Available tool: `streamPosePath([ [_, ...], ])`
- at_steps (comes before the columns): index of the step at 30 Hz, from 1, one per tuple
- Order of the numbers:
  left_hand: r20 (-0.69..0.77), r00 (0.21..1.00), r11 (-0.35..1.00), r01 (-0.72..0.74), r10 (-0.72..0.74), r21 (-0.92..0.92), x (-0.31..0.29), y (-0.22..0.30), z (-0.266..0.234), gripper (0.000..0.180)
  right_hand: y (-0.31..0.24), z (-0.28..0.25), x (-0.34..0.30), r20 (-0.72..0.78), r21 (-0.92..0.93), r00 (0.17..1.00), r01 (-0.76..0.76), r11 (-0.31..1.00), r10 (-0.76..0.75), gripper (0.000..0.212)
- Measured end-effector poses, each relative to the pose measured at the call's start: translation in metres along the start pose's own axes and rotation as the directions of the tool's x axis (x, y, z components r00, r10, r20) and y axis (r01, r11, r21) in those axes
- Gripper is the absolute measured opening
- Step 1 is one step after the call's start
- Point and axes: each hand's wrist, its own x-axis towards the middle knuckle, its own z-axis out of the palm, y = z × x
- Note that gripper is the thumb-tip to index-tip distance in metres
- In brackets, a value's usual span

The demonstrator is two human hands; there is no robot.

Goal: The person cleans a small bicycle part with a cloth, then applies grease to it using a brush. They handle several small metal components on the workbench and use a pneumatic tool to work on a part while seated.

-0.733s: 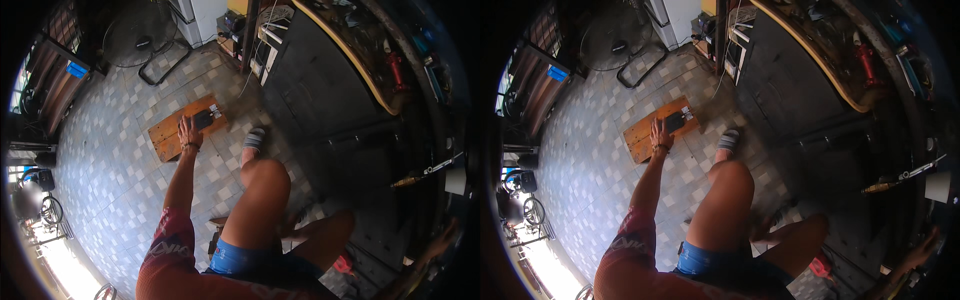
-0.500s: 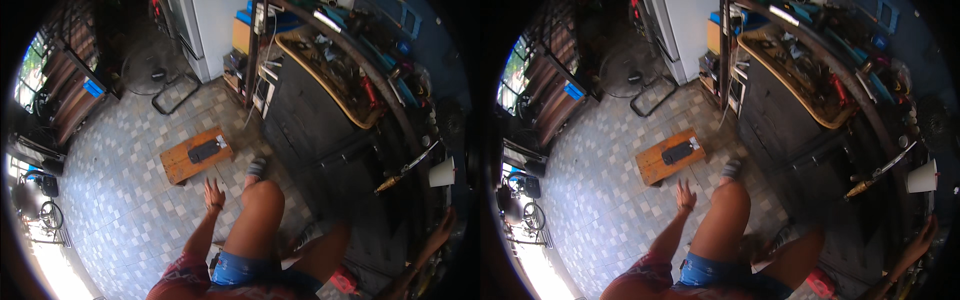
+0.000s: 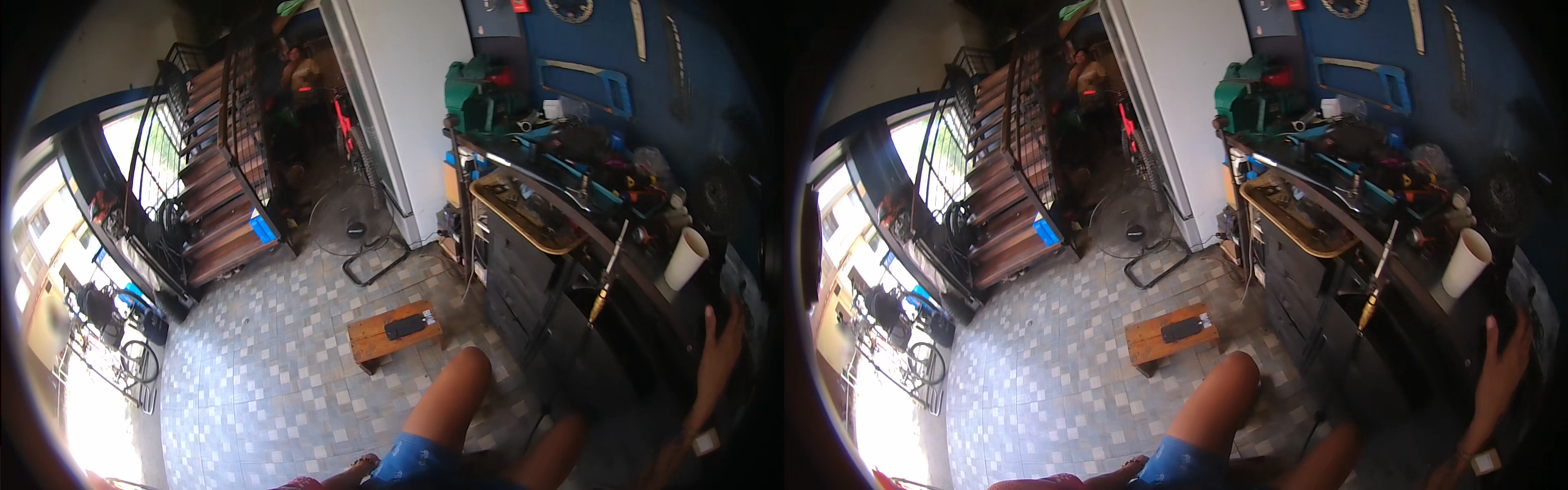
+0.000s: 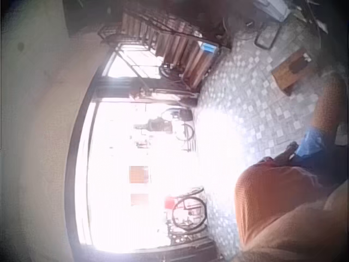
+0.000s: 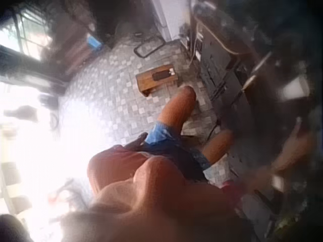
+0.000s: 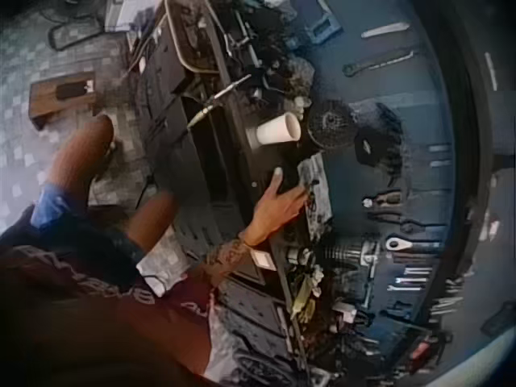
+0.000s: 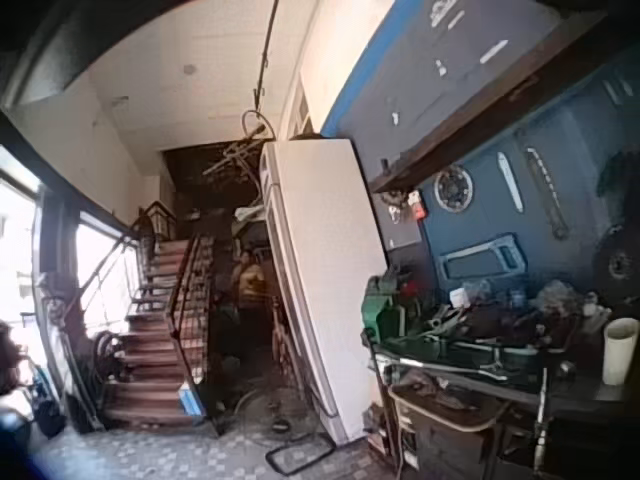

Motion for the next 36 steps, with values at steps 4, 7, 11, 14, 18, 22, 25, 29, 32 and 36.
streamPosePath([
  [4,0.025,0.998,0.997,-0.058,0.06,-0.057,-0.011,-0.01,0.006,0.05,-0.024,-0.001,-0.004,-0.009,-0.026,1.0,-0.023,0.999,0.023,0.065],
  [7,0.019,0.995,0.993,-0.093,0.094,-0.07,-0.004,-0.016,0.001,0.05,-0.029,-0.003,-0.004,0.026,0.02,0.998,-0.064,0.998,0.063,0.066],
  [11,0.022,0.985,0.984,-0.172,0.171,0.046,0.01,0.0,-0.016,0.049,-0.021,-0.01,-0.001,0.026,0.022,0.999,-0.037,0.999,0.036,0.067],
  [14,0.129,0.991,0.989,-0.044,0.026,0.138,0.015,0.014,-0.018,0.043,-0.023,-0.01,-0.006,0.007,-0.033,0.998,-0.06,0.998,0.06,0.067],
  [18,0.081,0.991,0.992,-0.112,0.106,0.065,0.01,0.003,-0.019,0.033,-0.034,-0.019,-0.006,0.05,0.043,0.994,-0.103,0.994,0.101,0.067],
  [22,-0.133,0.963,0.972,-0.227,0.233,0.055,0.023,0.013,-0.047,0.024,-0.023,-0.036,-0.005,0.039,0.193,0.998,-0.064,0.979,0.058,0.073],
  [25,-0.438,0.898,0.851,-0.266,0.048,-0.452,0.014,0.035,-0.051,0.024,-0.058,-0.027,0.004,0.082,0.169,0.996,-0.041,0.985,0.027,0.088],
  [29,-0.702,0.704,0.601,-0.608,0.105,-0.519,0.052,0.083,-0.149,0.032,-0.059,-0.021,0.003,0.055,0.218,0.991,-0.132,0.967,0.122,0.074],
  [32,-0.86,0.421,0.225,-0.903,0.286,-0.367,0.031,0.229,-0.228,0.035,-0.042,-0.028,-0.001,-0.003,0.186,0.975,-0.219,0.958,0.223,0.067],
  [36,-0.869,0.035,-0.104,-0.99,0.494,-0.099,-0.18,0.414,-0.323,0.038,-0.041,-0.027,-0.002,-0.073,0.174,0.972,-0.207,0.963,0.223,0.061],
])
